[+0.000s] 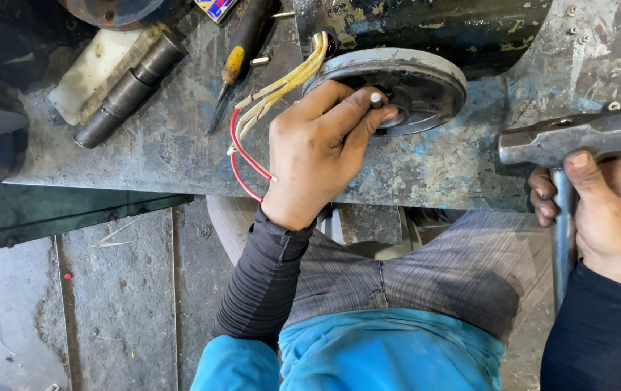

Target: Using a hammer and a punch to adjust or remove components within an electric motor housing on a workbench.

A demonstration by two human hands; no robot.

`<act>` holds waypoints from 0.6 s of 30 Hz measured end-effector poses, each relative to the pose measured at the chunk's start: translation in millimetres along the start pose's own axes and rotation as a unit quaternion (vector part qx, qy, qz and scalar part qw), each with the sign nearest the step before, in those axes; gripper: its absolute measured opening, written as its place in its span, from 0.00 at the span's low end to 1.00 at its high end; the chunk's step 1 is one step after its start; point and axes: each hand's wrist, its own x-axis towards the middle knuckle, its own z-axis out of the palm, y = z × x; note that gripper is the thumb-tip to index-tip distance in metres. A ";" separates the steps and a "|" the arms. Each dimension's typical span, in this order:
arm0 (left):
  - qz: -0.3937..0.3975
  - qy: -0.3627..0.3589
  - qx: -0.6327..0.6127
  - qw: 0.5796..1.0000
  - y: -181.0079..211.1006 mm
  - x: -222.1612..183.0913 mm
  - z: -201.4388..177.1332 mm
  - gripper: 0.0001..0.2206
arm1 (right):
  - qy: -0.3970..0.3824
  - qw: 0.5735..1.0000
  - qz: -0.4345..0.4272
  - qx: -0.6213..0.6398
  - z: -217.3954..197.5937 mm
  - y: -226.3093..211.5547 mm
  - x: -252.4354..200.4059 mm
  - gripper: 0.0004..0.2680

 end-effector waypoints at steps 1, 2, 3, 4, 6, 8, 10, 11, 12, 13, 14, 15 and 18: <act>0.000 -0.002 0.002 1.000 -0.7 -0.3 0.3 0.09 | -0.002 1.000 0.008 -0.004 0.3 -1.1 -0.1 0.12; 0.000 -0.004 0.005 1.000 -1.4 -0.6 0.6 0.09 | -0.004 1.000 0.015 -0.008 0.6 -2.1 -0.3 0.12; -0.001 -0.004 0.005 1.000 -2.1 -1.3 1.3 0.09 | -0.005 1.000 0.015 -0.008 1.1 -3.0 -0.3 0.12; 0.001 0.002 0.001 1.000 -2.9 -2.1 2.1 0.09 | -0.004 1.000 0.016 -0.014 1.6 -3.8 -0.3 0.15; 0.001 0.007 -0.004 1.000 -3.6 -2.6 3.4 0.09 | -0.002 1.000 0.018 -0.020 0.1 -2.3 -0.4 0.17; 0.012 0.010 -0.009 1.000 -3.9 -2.5 3.2 0.08 | 0.005 1.000 0.019 -0.006 -2.6 2.5 0.5 0.16; 0.019 0.011 -0.020 1.000 -3.8 -2.2 1.4 0.08 | -0.001 1.000 0.018 -0.008 -0.1 -1.4 -0.2 0.14; 0.026 0.011 -0.031 0.999 -3.6 -1.9 0.4 0.08 | -0.006 1.000 0.018 -0.009 1.2 -3.3 -0.9 0.13; 0.027 0.013 -0.031 0.999 -4.7 -2.7 1.6 0.08 | -0.007 1.000 0.017 -0.010 2.4 -4.8 -1.7 0.13; 0.030 0.017 -0.026 0.999 -5.7 -3.3 2.4 0.07 | -0.005 1.000 0.012 -0.016 3.8 -6.6 -2.5 0.12; 0.032 0.021 -0.020 0.999 -6.7 -3.9 2.8 0.07 | -0.003 1.000 0.008 -0.023 5.5 -8.6 -3.6 0.12; 0.034 0.024 -0.020 0.999 -5.6 -3.9 1.7 0.07 | -0.003 1.000 0.005 -0.024 7.9 -10.1 -5.0 0.12; 0.047 0.034 0.010 0.998 -5.9 -1.2 -1.1 0.08 | -0.007 0.999 -0.023 -0.045 15.4 -22.6 -7.5 0.13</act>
